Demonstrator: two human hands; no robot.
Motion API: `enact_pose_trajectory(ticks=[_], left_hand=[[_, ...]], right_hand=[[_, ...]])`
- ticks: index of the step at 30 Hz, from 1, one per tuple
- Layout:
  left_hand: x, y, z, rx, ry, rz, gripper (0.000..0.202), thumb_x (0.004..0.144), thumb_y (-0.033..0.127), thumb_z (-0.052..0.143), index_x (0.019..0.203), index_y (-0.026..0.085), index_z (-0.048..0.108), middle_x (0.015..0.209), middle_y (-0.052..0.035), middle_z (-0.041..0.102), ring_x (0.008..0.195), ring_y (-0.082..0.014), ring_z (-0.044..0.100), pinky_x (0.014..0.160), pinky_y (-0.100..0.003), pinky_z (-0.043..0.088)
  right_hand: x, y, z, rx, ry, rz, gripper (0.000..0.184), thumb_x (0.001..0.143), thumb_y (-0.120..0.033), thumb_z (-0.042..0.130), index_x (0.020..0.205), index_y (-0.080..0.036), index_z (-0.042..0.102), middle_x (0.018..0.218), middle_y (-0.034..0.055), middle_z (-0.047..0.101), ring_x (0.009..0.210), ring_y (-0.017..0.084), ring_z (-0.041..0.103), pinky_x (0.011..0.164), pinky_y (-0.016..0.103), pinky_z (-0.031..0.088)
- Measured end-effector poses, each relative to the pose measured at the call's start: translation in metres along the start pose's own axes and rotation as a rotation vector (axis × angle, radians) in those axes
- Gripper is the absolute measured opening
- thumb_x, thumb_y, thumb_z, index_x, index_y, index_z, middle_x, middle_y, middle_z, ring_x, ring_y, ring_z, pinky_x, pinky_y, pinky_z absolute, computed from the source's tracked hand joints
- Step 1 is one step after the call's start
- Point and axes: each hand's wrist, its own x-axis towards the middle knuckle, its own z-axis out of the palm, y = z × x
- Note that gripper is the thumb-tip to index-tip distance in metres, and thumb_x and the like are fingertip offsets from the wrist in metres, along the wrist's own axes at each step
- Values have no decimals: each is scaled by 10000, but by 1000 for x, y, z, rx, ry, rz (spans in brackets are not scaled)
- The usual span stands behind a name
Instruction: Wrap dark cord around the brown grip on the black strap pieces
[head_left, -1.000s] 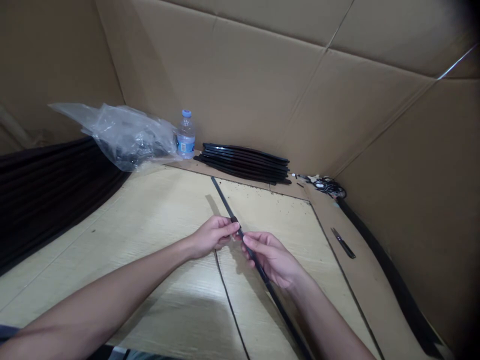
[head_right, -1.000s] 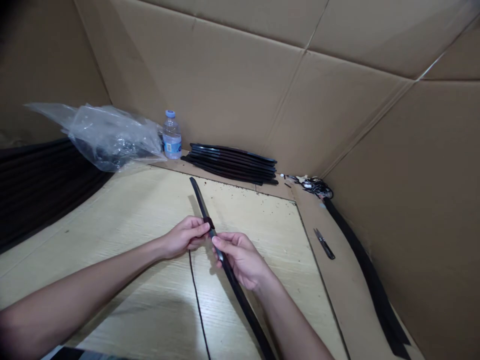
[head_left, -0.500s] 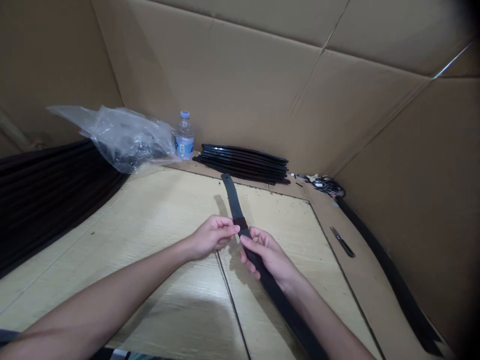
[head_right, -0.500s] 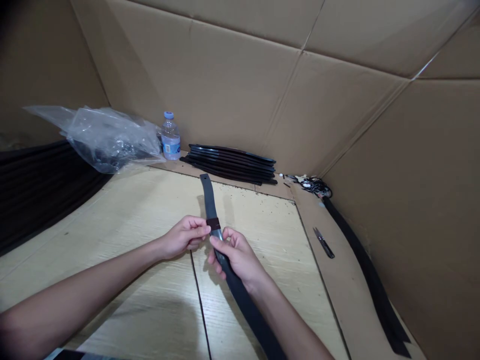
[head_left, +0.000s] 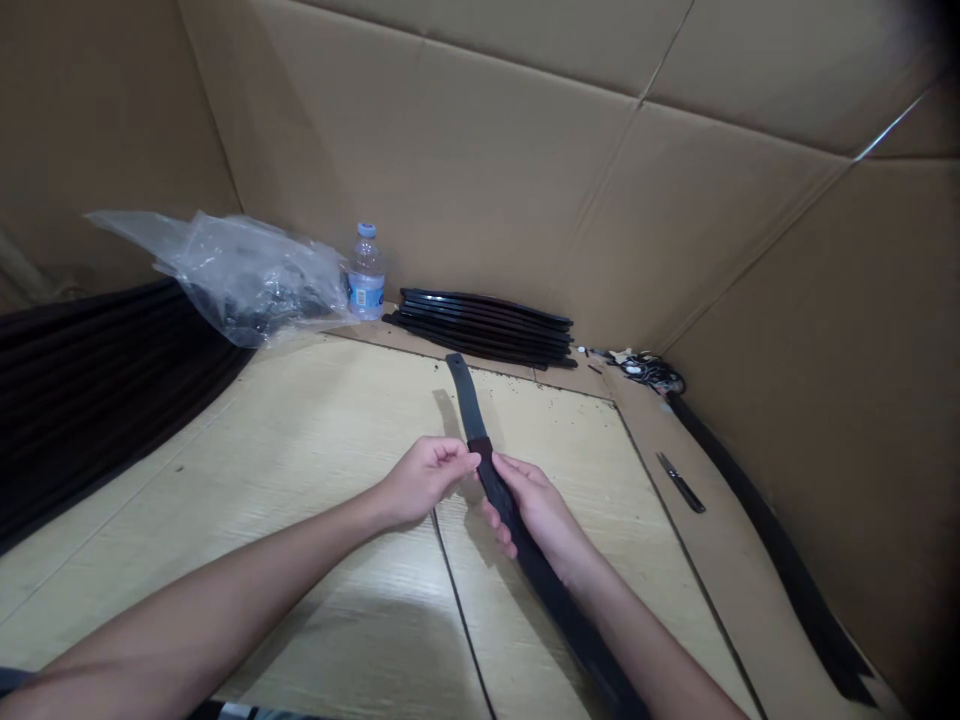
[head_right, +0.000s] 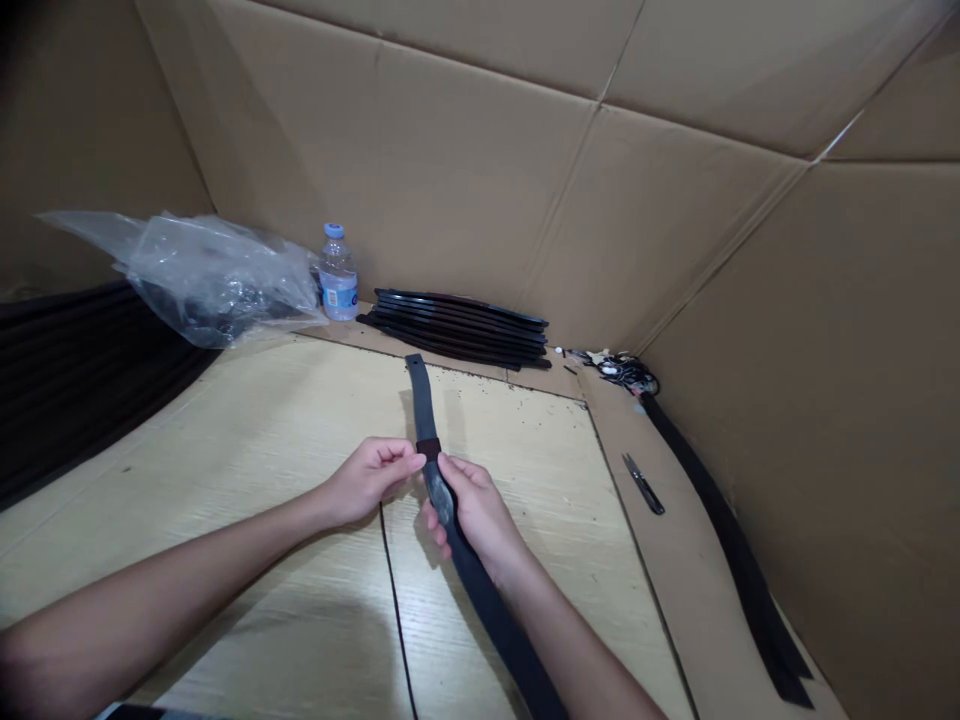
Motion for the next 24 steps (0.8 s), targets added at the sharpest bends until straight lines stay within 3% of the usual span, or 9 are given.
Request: enact_pose_trajectory(ticks=[9, 15, 24], left_hand=[[0, 0, 3, 31, 46, 8, 364, 830, 440, 570, 633, 139, 517, 454, 74, 354, 426, -60, 272, 438, -207, 187], [-1, 2, 4, -17, -9, 39, 329, 819, 378, 601, 620, 132, 510, 604, -9, 553, 562, -106, 473, 554, -231, 341], [-6, 4, 9, 83, 47, 38, 421, 837, 411, 563, 543, 150, 413, 507, 66, 319, 487, -67, 264, 482, -220, 210]], right_hand=[[1, -1, 0, -21, 14, -36, 413, 795, -543, 553, 836, -136, 608, 480, 11, 611, 299, 102, 469, 248, 174, 351], [-1, 0, 3, -68, 66, -34, 427, 798, -576, 534, 719, -157, 552, 443, -13, 567, 282, 92, 436, 232, 170, 326], [-7, 1, 10, -127, 114, -12, 452, 797, -612, 509, 695, -172, 526, 406, -24, 537, 256, 99, 421, 210, 179, 316]])
